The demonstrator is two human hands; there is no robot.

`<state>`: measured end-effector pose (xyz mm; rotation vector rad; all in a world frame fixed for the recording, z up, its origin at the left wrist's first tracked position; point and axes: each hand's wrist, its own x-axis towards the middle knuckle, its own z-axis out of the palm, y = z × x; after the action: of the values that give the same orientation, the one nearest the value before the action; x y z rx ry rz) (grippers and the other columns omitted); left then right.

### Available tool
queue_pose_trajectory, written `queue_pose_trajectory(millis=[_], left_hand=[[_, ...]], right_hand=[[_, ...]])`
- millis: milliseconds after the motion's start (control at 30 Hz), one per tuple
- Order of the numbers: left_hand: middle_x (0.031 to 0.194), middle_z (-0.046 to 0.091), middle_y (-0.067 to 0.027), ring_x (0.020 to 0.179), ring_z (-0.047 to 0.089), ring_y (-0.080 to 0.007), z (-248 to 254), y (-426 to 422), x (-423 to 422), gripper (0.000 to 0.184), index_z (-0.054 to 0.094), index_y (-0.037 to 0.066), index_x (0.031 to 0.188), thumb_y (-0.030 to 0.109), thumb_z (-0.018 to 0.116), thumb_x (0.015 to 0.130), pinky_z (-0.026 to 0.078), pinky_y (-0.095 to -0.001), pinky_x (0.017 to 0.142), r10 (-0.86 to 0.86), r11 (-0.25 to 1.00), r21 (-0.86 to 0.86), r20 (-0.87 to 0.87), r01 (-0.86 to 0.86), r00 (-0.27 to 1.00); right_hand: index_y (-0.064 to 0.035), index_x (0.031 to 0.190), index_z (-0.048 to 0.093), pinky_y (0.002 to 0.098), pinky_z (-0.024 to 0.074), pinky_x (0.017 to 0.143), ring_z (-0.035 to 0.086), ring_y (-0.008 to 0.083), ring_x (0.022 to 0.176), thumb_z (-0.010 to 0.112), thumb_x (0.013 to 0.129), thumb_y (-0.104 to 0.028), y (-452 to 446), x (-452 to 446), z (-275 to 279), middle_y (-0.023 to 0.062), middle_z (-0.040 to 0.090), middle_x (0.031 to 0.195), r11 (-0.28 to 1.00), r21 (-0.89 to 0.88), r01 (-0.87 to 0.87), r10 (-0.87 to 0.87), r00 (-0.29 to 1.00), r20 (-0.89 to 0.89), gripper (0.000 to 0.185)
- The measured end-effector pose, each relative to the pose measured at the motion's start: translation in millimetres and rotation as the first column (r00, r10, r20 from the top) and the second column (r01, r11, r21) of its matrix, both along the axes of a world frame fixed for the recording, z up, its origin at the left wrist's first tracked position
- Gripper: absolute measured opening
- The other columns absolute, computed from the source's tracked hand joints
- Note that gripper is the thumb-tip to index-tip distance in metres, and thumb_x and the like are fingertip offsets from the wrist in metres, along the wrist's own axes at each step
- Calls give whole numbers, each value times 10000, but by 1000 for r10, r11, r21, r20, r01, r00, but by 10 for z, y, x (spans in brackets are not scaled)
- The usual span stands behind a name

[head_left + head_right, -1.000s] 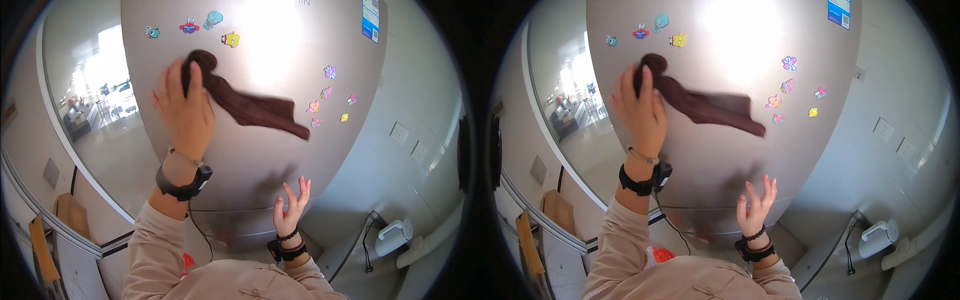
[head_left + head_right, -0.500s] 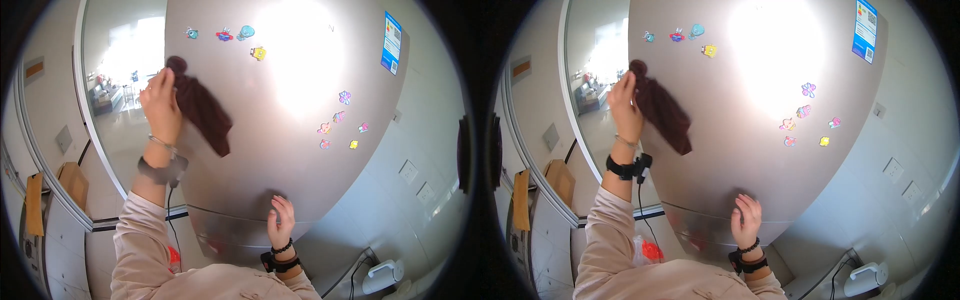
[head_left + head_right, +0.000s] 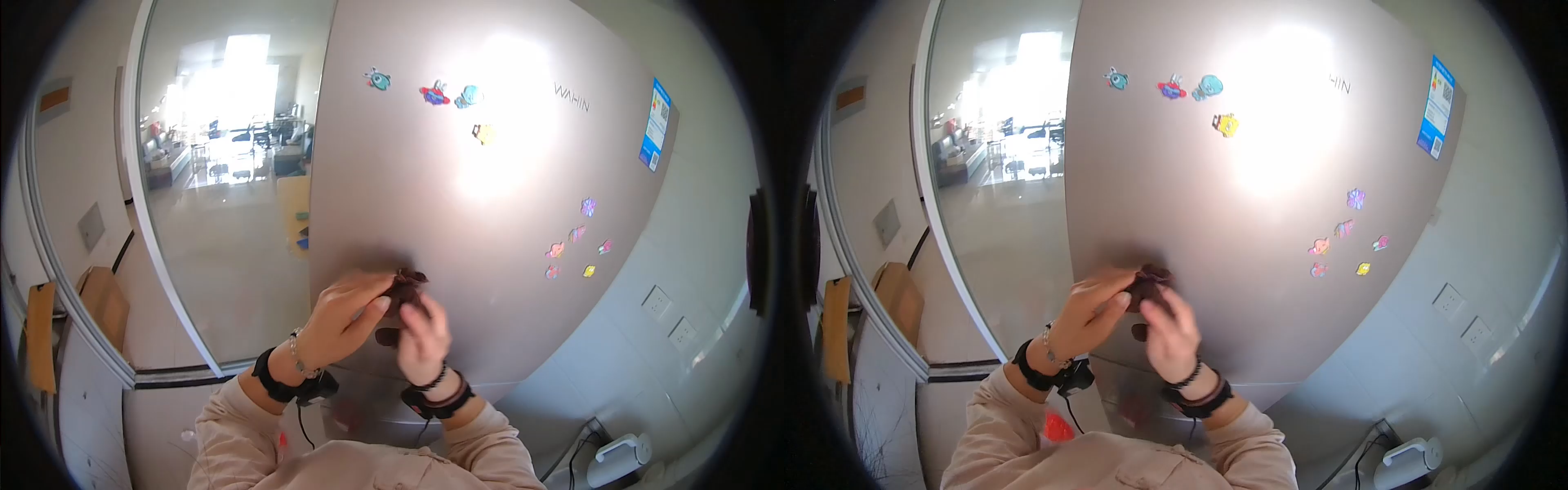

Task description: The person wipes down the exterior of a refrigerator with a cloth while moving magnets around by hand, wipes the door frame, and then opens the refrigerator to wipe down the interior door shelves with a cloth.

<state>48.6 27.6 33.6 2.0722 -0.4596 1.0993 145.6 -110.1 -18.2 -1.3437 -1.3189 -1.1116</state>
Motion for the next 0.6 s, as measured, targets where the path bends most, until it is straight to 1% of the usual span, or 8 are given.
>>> queue_pose_trajectory(millis=[67,100,233,300,433,500,567,600], left_hand=[[1172,538,-194,1030,540,-322,15,184,9,350,533,3,1155,47,550,808,380,-378,920,56,985,149,203,-87,978],[1234,477,-204,1088,491,-333,-46,262,1,383,494,-11,1186,66,551,815,361,-380,942,176,979,47,279,-197,944],[1341,337,-240,1223,370,-329,-424,674,160,507,316,-43,1310,112,491,860,282,-383,1014,433,900,-140,374,-412,820],[1316,365,-236,1211,375,-335,-611,758,319,511,318,-65,1297,109,500,853,281,-385,1011,422,907,-166,322,-388,848],[1288,391,-242,1181,392,-349,-904,787,501,544,277,-84,1308,119,498,854,283,-394,1006,204,957,-223,60,-186,977],[1282,394,-248,1170,397,-353,-916,778,524,542,277,-90,1304,153,486,866,287,-395,1000,99,953,-296,87,-69,991],[1278,397,-248,1171,395,-357,-911,773,513,535,283,-97,1295,188,468,881,292,-398,997,125,966,-237,78,-104,989],[1278,397,-248,1171,395,-357,-922,775,536,535,283,-97,1295,188,468,881,292,-398,997,107,967,-238,75,-87,991]], right_hand=[[33,1124,538,366,460,826,564,233,955,476,834,4,-155,-93,446,155,578,1044,961,240,-137,238,850,-469,298],[66,1158,502,345,443,855,535,197,1008,451,878,-53,-255,-5,784,133,565,1103,932,324,-161,300,845,-443,309],[50,1248,431,304,352,966,471,211,1130,423,918,-133,-600,145,2046,149,498,1234,851,492,185,-103,977,-188,378],[33,1279,398,301,350,972,466,216,1138,419,922,-140,-567,192,2527,147,485,1253,870,490,56,-49,998,-25,398],[-14,1296,395,341,347,976,472,263,1145,417,918,-163,-280,681,3437,157,499,1238,904,304,301,-397,857,329,407],[-31,1260,440,357,346,970,471,280,1138,436,900,-173,-28,769,3831,145,517,1203,817,362,449,-557,775,296,387],[-17,1259,441,309,361,949,474,240,1137,455,899,-170,217,615,4170,157,504,1234,896,240,373,-425,877,223,391],[-38,1256,438,409,289,993,387,321,1193,468,872,-160,408,647,4274,184,440,1283,848,284,448,-526,778,344,404]])
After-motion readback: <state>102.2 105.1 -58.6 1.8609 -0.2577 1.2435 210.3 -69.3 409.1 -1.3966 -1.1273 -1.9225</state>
